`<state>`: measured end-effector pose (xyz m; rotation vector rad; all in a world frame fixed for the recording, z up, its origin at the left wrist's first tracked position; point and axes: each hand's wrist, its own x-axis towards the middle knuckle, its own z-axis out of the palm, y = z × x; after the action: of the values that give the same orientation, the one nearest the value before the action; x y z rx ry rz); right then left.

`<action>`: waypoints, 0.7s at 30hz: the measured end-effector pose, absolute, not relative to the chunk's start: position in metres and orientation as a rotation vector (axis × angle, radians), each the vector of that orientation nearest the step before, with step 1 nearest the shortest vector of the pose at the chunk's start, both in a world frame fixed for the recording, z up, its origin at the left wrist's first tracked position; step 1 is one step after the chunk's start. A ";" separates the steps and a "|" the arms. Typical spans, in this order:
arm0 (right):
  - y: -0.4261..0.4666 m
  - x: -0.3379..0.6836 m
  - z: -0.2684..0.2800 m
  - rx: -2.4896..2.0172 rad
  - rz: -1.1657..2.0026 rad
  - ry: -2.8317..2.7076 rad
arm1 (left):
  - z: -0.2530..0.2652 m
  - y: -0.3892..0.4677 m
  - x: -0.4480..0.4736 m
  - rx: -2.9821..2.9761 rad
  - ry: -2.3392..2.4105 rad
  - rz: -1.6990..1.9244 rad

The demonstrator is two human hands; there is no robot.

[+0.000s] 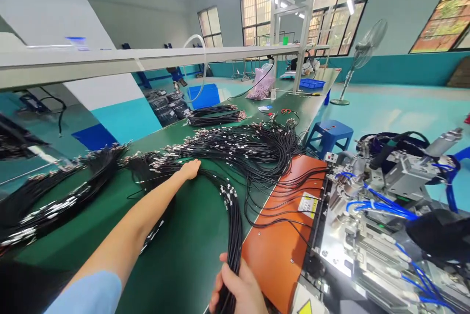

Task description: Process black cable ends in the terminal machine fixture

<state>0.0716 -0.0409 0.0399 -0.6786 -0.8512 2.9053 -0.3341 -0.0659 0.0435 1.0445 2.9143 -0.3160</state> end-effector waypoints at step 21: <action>-0.005 -0.034 0.013 -1.046 2.774 -0.992 | 0.093 0.031 -0.396 1.027 3.132 -0.204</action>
<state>-0.0340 -0.0047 0.0128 -1.0465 -0.9924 2.7738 -0.3961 0.0306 0.0930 1.0273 3.1321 -0.2041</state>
